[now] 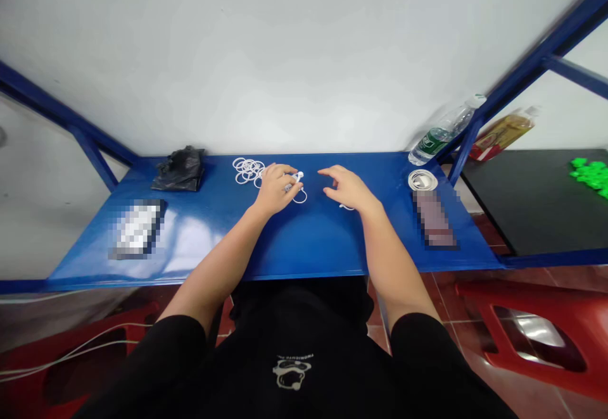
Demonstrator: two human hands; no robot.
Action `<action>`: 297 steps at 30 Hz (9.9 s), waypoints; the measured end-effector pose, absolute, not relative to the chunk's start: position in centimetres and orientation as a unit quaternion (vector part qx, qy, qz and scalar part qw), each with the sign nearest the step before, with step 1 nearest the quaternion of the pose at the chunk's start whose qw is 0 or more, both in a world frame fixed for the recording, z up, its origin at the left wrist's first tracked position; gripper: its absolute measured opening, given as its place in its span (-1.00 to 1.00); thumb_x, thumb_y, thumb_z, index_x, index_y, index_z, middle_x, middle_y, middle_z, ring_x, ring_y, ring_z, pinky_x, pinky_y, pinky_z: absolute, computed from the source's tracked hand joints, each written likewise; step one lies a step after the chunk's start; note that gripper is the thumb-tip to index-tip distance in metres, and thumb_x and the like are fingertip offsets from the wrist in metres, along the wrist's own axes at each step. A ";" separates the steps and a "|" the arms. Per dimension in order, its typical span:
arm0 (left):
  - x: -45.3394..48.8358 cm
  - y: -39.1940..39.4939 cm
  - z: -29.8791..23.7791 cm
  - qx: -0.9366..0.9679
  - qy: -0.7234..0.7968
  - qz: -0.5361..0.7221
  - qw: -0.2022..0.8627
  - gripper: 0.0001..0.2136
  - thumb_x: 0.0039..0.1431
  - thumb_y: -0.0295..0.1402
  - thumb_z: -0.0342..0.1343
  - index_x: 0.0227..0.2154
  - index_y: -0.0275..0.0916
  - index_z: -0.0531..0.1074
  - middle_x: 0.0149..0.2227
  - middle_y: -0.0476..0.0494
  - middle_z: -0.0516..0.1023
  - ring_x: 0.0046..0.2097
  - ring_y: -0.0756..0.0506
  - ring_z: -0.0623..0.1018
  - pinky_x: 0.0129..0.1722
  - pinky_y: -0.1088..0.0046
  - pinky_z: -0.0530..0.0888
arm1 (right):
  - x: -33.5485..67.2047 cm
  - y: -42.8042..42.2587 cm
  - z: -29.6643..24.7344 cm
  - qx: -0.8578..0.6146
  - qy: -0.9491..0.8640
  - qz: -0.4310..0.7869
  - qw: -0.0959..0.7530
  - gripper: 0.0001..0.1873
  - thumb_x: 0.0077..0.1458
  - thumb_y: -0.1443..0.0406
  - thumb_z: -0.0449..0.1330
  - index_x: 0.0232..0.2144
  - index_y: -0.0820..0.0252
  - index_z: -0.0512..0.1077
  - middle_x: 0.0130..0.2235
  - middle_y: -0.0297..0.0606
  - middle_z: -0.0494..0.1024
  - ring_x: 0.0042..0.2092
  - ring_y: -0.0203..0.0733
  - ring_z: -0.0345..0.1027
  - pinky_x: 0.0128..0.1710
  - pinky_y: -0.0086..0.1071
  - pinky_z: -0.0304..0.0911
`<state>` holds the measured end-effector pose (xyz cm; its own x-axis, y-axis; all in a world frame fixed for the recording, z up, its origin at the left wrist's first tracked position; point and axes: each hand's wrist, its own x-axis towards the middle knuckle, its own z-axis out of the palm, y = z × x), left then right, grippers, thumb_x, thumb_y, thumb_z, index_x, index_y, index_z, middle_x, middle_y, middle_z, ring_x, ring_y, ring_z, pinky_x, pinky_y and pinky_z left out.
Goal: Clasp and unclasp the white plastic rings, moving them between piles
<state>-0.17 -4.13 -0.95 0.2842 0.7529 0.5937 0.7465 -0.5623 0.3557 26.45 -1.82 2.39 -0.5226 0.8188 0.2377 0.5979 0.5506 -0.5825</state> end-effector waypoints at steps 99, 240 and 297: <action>0.4 -4.9 -0.2 0.838 0.446 0.310 0.057 -0.89 0.16 -0.39 0.06 -0.38 -0.13 0.49 0.02 -0.16 0.63 0.09 -0.22 0.56 0.30 0.04 0.31 | 21.9 -3.7 0.7 -0.369 -0.824 0.292 0.315 -0.83 0.22 0.16 0.24 -0.35 0.11 0.50 -0.38 -0.31 0.62 -0.38 -0.22 0.43 -0.31 -0.35 0.25; -0.2 -3.9 -1.5 0.727 0.581 0.366 0.021 -0.88 0.29 -0.35 0.19 -0.37 -0.09 0.57 -0.01 -0.11 0.67 0.14 -0.26 0.55 0.42 -0.14 0.10 | 22.8 -1.9 -0.7 -0.461 -0.794 0.219 0.329 -0.76 0.23 0.14 0.28 -0.13 0.10 0.63 -0.32 -0.28 0.67 -0.35 -0.16 0.49 -0.25 -0.28 0.37; -0.9 -3.2 -3.4 0.728 0.558 0.399 0.016 -0.79 0.26 -0.12 0.30 -0.15 -0.07 0.65 0.07 -0.30 0.59 0.20 -0.42 0.45 0.36 -0.32 0.08 | 30.0 0.8 2.2 -0.701 -0.668 0.095 0.230 -0.77 0.17 0.09 0.31 -0.28 0.10 0.61 -0.23 -0.16 0.70 -0.16 0.02 0.55 -0.18 -0.22 0.34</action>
<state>-0.85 -3.18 -3.41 0.0593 0.8250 0.5620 0.7987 -0.3769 0.4691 30.00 0.83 2.16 0.0899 0.9807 0.1739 0.8927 -0.0020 -0.4507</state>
